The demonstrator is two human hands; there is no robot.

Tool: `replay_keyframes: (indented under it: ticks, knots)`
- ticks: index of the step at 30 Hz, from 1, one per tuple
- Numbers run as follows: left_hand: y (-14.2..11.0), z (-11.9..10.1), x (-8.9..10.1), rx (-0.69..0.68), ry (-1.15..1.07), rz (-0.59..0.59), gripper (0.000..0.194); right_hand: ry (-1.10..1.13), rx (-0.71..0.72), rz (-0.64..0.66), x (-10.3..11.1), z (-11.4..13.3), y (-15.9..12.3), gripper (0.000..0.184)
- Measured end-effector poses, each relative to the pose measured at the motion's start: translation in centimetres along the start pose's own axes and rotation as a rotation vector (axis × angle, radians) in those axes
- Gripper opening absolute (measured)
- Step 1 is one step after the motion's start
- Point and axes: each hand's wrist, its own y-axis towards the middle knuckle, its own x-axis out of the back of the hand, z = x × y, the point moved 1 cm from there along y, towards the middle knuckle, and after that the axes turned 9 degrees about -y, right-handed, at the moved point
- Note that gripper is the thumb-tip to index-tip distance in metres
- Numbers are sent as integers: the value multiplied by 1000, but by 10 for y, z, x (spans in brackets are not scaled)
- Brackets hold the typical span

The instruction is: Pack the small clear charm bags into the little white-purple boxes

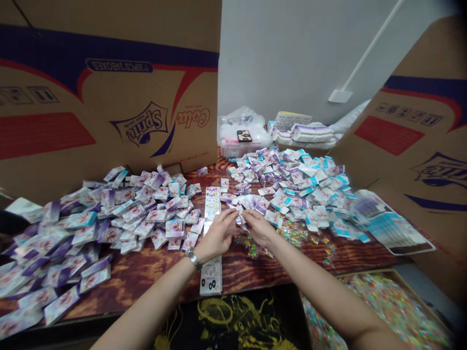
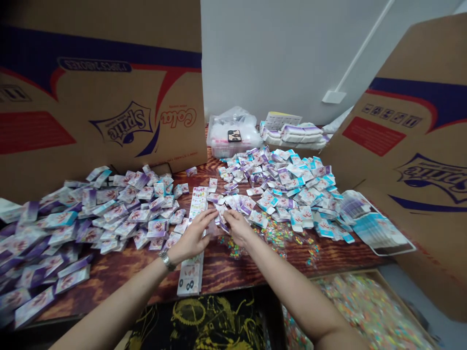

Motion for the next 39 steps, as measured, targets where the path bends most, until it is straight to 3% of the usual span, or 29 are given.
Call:
replay_keyframes:
  ticks: [2,4,8,11,16,19,21,23,27,31,35,39]
  knots:
    - [-8,-2,7,-185,233,37,59,78,-27,69,-6,8,-9,39]
    - [-18,1,11,-286,350,26,55,137,-53,132,-10,13,-17,39]
    - [-34,10,6,-324,353,-53,48,217,-93,218,-15,15,-26,35]
    - [-39,7,0,-254,310,-104,53,225,-80,239,-22,13,-26,36]
    - [-38,-2,0,-195,237,-29,63,87,4,263,-39,9,-24,43]
    - [-38,1,7,-95,159,-201,51,-103,53,257,-32,8,-19,40]
    - [-42,5,13,17,58,-338,45,-282,93,247,-16,9,-11,33]
    - [-49,6,18,118,-64,-402,42,-485,128,265,3,9,-2,27]
    - [-69,5,20,249,-258,-394,44,-843,145,383,26,-1,10,14]
    - [-86,2,15,400,-462,-419,53,-1066,147,401,23,-20,15,13]
    - [-95,-6,6,492,-731,-430,50,-1155,167,365,15,-27,19,13]
    - [-101,-13,1,567,-999,-403,44,-1118,217,361,12,-19,16,15]
